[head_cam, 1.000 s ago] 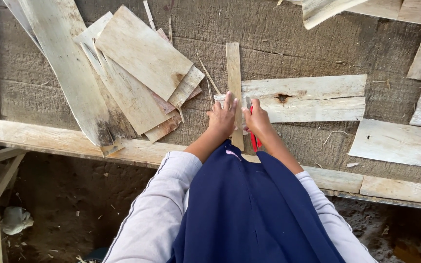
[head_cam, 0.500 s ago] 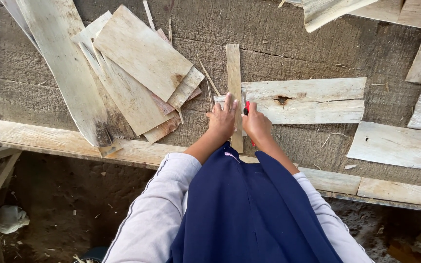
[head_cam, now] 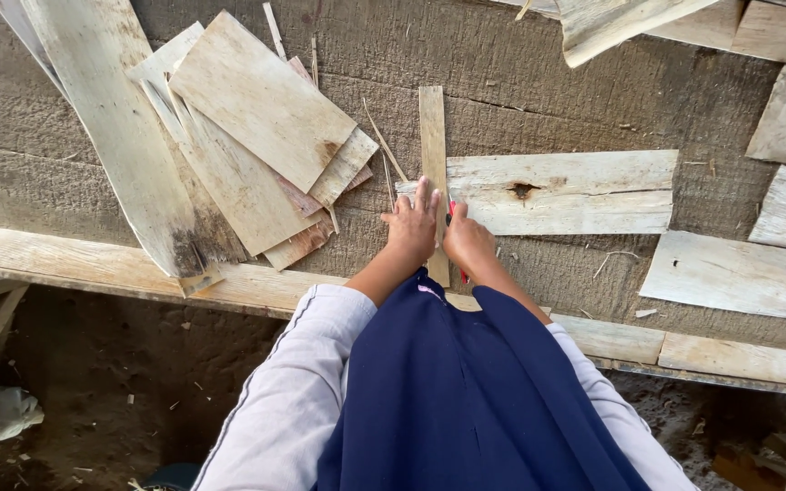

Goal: The person uses a red utility knife to cut long strips of dried bamboo into smaller rectangular pieces on a wooden workbench. The person repeatedly positions, cuts, and stacks the bamboo pieces throughout the clip.

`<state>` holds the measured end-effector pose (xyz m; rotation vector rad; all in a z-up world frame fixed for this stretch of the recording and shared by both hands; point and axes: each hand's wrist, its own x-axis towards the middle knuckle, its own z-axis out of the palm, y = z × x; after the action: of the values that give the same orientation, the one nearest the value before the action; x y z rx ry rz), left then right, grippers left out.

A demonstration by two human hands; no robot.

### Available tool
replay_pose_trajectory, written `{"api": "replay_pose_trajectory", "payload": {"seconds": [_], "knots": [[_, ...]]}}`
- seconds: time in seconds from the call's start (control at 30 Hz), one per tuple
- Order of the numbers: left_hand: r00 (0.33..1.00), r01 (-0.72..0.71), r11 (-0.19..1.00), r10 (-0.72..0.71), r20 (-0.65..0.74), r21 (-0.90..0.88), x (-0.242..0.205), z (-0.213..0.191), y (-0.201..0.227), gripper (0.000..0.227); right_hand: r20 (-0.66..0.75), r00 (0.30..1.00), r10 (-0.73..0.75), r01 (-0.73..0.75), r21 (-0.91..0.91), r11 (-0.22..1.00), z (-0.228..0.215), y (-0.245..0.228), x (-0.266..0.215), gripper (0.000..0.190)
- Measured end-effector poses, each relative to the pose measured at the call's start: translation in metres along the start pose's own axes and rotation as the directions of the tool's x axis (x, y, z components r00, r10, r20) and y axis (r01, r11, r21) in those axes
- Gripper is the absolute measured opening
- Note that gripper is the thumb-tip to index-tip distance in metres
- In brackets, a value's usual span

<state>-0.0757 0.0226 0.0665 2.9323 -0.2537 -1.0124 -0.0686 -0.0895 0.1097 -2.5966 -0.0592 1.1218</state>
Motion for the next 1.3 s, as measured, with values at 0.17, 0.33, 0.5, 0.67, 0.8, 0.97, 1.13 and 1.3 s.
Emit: {"api": "replay_pose_trajectory", "payload": {"seconds": [0.17, 0.33, 0.5, 0.67, 0.8, 0.97, 1.13, 1.3], "knots": [[1.000, 0.001, 1.000, -0.001, 0.011, 0.003, 0.004, 0.008, 0.002, 0.107, 0.028, 0.999, 0.023, -0.024, 0.016, 1.000, 0.019, 0.012, 0.006, 0.035], [1.000, 0.015, 1.000, -0.016, 0.007, 0.022, 0.006, 0.009, 0.004, 0.108, 0.022, 1.000, 0.016, -0.017, 0.017, 1.000, 0.024, 0.012, -0.008, 0.036], [0.999, 0.035, 0.999, -0.035, 0.022, 0.017, -0.001, 0.001, 0.007, 0.108, 0.029, 0.999, 0.037, -0.036, -0.028, 0.999, 0.036, 0.020, -0.008, 0.035], [0.999, 0.034, 0.999, -0.034, 0.026, 0.026, 0.006, 0.013, 0.008, 0.108, 0.050, 0.998, 0.046, -0.047, 0.016, 0.999, 0.044, 0.019, -0.031, 0.034], [0.999, 0.043, 0.998, -0.044, 0.026, 0.046, 0.004, 0.009, 0.009, 0.105, 0.121, 0.986, 0.114, -0.120, 0.046, 0.992, 0.055, 0.022, -0.045, 0.033], [1.000, 0.027, 0.998, -0.028, 0.010, 0.049, 0.003, 0.014, 0.006, 0.107, 0.126, 0.986, 0.105, -0.108, 0.019, 0.994, 0.072, 0.046, -0.043, 0.036], [1.000, 0.010, 1.000, -0.010, 0.022, 0.015, -0.001, 0.006, 0.003, 0.108, 0.054, 0.991, 0.126, -0.129, 0.069, 0.989, 0.003, 0.005, -0.056, 0.036], [0.999, 0.009, 1.000, -0.009, 0.034, -0.017, -0.002, 0.000, 0.000, 0.103, -0.073, 0.996, 0.058, -0.057, 0.016, 0.998, 0.002, 0.014, 0.000, 0.036]]}}
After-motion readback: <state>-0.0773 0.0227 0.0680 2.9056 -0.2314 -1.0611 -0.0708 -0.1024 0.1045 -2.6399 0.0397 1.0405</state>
